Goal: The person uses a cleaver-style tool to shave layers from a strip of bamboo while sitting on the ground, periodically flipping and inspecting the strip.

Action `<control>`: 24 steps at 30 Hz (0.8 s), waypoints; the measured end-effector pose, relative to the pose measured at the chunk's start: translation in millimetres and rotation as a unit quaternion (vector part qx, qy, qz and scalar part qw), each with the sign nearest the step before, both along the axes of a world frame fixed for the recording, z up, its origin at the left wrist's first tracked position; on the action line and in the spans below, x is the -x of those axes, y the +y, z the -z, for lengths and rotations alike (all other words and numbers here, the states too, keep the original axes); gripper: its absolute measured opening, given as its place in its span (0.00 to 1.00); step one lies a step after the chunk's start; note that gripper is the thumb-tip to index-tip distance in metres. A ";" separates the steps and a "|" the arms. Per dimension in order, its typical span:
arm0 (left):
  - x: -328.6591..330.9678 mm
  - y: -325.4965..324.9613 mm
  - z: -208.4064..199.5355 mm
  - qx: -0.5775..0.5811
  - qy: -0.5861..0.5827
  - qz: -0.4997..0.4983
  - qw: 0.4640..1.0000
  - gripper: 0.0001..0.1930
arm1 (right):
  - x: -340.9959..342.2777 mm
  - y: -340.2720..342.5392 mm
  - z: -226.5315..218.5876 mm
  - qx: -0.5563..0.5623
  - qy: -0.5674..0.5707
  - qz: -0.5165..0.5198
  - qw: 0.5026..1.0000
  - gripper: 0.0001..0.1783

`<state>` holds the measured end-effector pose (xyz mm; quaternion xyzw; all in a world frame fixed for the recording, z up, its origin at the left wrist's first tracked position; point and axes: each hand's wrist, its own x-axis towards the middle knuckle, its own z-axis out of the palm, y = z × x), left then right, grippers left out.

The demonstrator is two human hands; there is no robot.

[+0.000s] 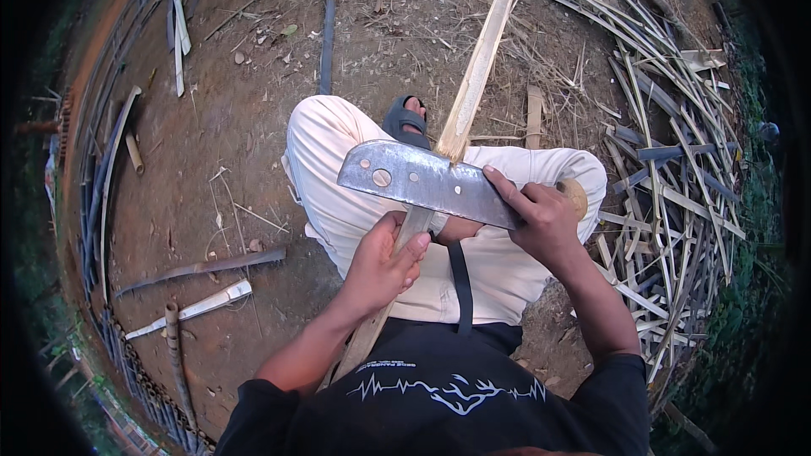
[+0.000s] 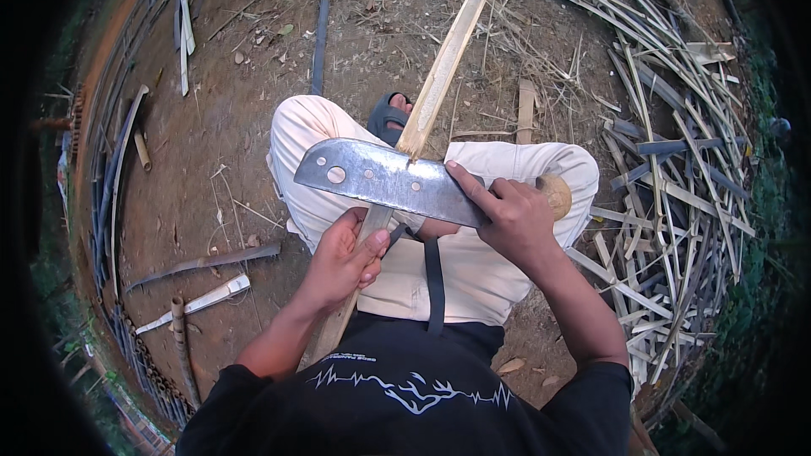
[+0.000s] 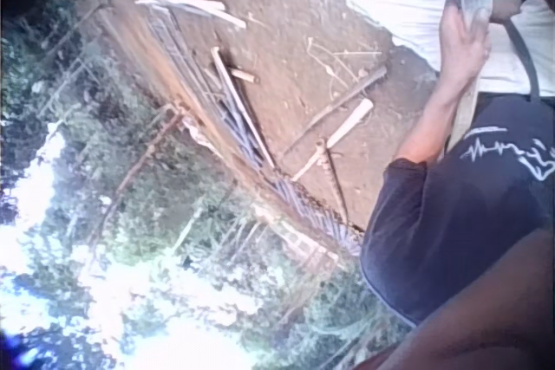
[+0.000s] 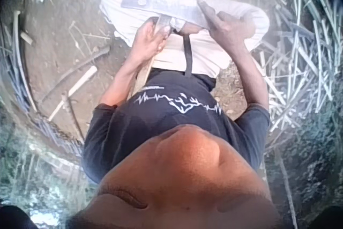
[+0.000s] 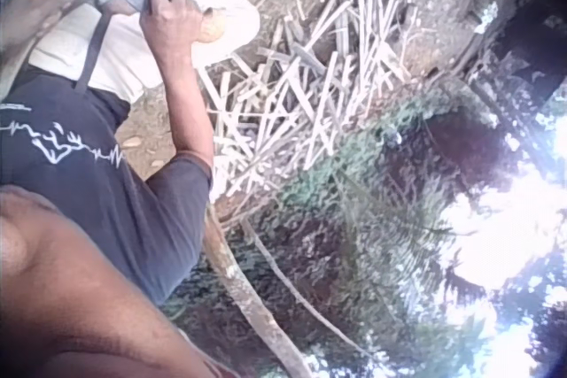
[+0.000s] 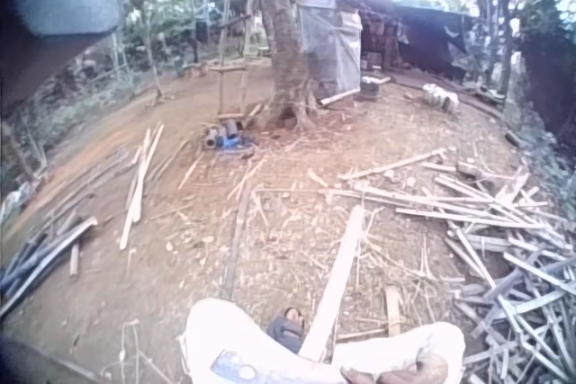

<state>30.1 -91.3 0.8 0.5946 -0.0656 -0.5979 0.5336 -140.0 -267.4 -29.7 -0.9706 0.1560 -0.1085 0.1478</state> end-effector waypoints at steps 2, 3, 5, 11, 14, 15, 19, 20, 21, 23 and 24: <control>-5.1 0.3 5.2 -0.016 0.019 0.021 0.999 0.17 | -1.6 -3.5 2.8 -0.019 0.019 0.034 0.999 0.39; -5.6 -0.1 6.0 -0.005 0.036 0.013 0.999 0.17 | -1.6 -1.3 0.8 -0.015 0.000 0.005 1.000 0.40; 0.8 5.5 2.4 -0.023 0.020 0.010 0.999 0.17 | -0.3 5.6 -3.5 -0.006 -0.036 -0.054 0.998 0.40; -3.2 2.6 8.0 -0.026 0.044 -0.001 0.999 0.12 | 1.3 -10.5 11.8 0.017 0.004 0.021 1.000 0.42; -0.9 9.0 9.9 -0.046 0.039 -0.001 0.998 0.11 | 2.8 -6.3 8.1 0.022 0.005 -0.010 1.000 0.41; -2.6 11.5 6.6 -0.039 0.049 0.000 0.998 0.11 | 3.8 -17.8 12.2 0.023 0.019 0.023 0.999 0.41; -8.2 8.1 4.5 -0.023 0.082 -0.003 0.996 0.10 | 8.0 -38.4 25.4 0.010 0.021 0.051 0.998 0.41; -9.1 7.1 5.7 -0.025 0.082 -0.005 0.996 0.10 | 6.4 -29.8 22.2 0.010 0.028 0.048 0.998 0.41; -8.7 8.9 6.9 -0.037 0.077 -0.007 0.996 0.10 | 5.2 -20.8 19.0 -0.002 0.005 0.013 1.000 0.40; -3.1 15.9 7.4 -0.064 0.064 -0.014 0.996 0.11 | 7.8 -12.5 14.8 0.022 -0.026 -0.043 0.998 0.39; -4.1 16.1 6.1 -0.054 0.078 -0.008 0.995 0.11 | 9.5 -16.8 15.1 0.039 -0.037 -0.059 0.997 0.40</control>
